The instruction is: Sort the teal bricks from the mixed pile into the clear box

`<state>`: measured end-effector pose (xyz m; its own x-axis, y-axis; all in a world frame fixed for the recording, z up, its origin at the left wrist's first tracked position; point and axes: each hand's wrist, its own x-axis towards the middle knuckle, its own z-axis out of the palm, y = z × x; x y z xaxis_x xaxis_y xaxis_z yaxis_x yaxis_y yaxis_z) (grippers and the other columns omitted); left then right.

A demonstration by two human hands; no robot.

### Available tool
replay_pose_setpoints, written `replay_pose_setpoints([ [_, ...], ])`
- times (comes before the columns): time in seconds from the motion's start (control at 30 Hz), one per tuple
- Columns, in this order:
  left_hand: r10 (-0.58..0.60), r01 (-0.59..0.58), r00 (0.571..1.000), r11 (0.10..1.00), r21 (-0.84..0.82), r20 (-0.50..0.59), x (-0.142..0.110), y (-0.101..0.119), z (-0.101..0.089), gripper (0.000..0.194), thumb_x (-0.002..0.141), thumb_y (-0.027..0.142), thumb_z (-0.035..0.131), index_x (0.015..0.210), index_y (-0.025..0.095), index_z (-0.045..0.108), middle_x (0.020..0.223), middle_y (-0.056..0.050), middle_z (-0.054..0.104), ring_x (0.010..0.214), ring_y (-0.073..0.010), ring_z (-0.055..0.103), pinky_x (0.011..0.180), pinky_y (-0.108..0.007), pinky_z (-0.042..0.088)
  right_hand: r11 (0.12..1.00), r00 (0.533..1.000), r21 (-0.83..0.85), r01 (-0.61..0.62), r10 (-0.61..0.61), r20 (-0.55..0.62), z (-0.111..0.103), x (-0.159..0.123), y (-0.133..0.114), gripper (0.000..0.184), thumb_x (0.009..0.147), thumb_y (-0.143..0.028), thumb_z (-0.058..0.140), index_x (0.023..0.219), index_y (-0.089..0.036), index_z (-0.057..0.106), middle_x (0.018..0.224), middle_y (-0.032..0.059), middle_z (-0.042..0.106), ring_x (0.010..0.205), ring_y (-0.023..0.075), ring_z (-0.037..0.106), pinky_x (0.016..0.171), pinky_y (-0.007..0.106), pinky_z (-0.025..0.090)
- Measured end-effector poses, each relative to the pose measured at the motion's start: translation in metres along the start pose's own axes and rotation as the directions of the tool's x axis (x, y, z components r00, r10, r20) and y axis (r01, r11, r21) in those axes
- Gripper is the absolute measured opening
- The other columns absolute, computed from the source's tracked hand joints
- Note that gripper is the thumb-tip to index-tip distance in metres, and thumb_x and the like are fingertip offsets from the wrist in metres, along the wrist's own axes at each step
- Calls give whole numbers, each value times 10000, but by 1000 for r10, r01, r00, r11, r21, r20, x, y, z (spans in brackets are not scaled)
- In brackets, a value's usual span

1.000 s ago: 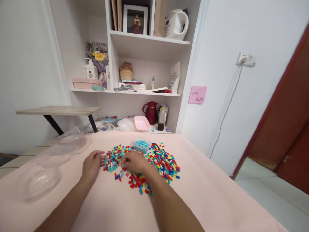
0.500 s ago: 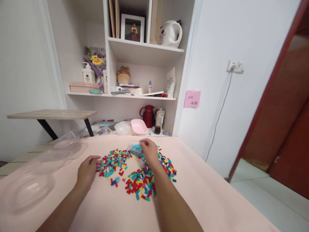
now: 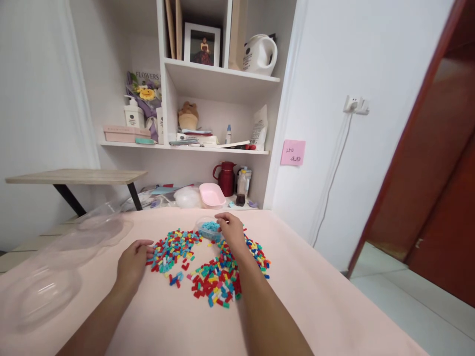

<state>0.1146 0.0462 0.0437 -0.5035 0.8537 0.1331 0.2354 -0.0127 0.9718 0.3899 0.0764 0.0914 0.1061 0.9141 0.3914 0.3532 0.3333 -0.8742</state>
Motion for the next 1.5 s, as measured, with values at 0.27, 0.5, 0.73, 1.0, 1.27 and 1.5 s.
replay_pose_setpoints([
  [0.27, 39, -39, 999, 999, 4, -13, -4, 1, 0, 229, 700, 208, 457, 813, 229, 654, 710, 3, 682, 651, -167, 649, 669, -306, 526, 884, 566, -158, 441, -136, 813, 34, -35, -21, 318, 727, -233, 742, 1044, -253, 752, 760, -23, 663, 677, 136, 584, 605, 213, 397],
  [0.5, 45, -45, 999, 999, -12, -5, -5, 2, 1, 227, 702, 205, 447, 814, 223, 644, 706, -1, 672, 646, -167, 644, 626, -296, 522, 764, 580, -326, 556, -76, 811, 43, -43, -29, 363, 736, -238, 750, 1097, -264, 717, 855, -22, 680, 765, 145, 593, 609, 214, 349],
  [0.73, 44, -44, 999, 999, -13, -8, -5, 1, 0, 229, 700, 197, 447, 809, 228, 646, 700, 4, 674, 647, -164, 644, 642, -295, 523, 745, 632, -399, 535, -39, 774, 49, -46, -30, 189, 738, -222, 727, 922, -268, 728, 856, -42, 714, 792, 144, 613, 591, 213, 315],
  [1.0, 34, -34, 999, 999, -7, -6, -3, 0, 1, 234, 688, 211, 453, 814, 232, 648, 719, 0, 679, 653, -168, 643, 628, -296, 528, 825, 642, -273, 494, -135, 754, 50, -40, -22, 140, 718, -180, 737, 848, -228, 723, 779, -41, 686, 713, 119, 590, 586, 203, 334],
  [1.27, 25, -25, 1000, 1000, -8, 14, 1, 0, -2, 246, 688, 231, 450, 835, 228, 647, 717, 1, 679, 668, -178, 653, 645, -309, 531, 994, 948, 26, 106, -109, 300, 12, -6, -10, 218, 792, -324, 642, 935, -179, 719, 676, -16, 619, 572, 119, 559, 551, 219, 446],
  [1.5, 21, -21, 1000, 1000, 1, 7, 3, 1, -2, 230, 682, 221, 453, 807, 232, 646, 695, 5, 683, 648, -172, 653, 648, -304, 528, 990, 999, -136, 39, -42, -20, -2, 16, 20, 310, 826, -330, 519, 994, -154, 710, 749, 26, 657, 565, 149, 589, 599, 279, 495],
])
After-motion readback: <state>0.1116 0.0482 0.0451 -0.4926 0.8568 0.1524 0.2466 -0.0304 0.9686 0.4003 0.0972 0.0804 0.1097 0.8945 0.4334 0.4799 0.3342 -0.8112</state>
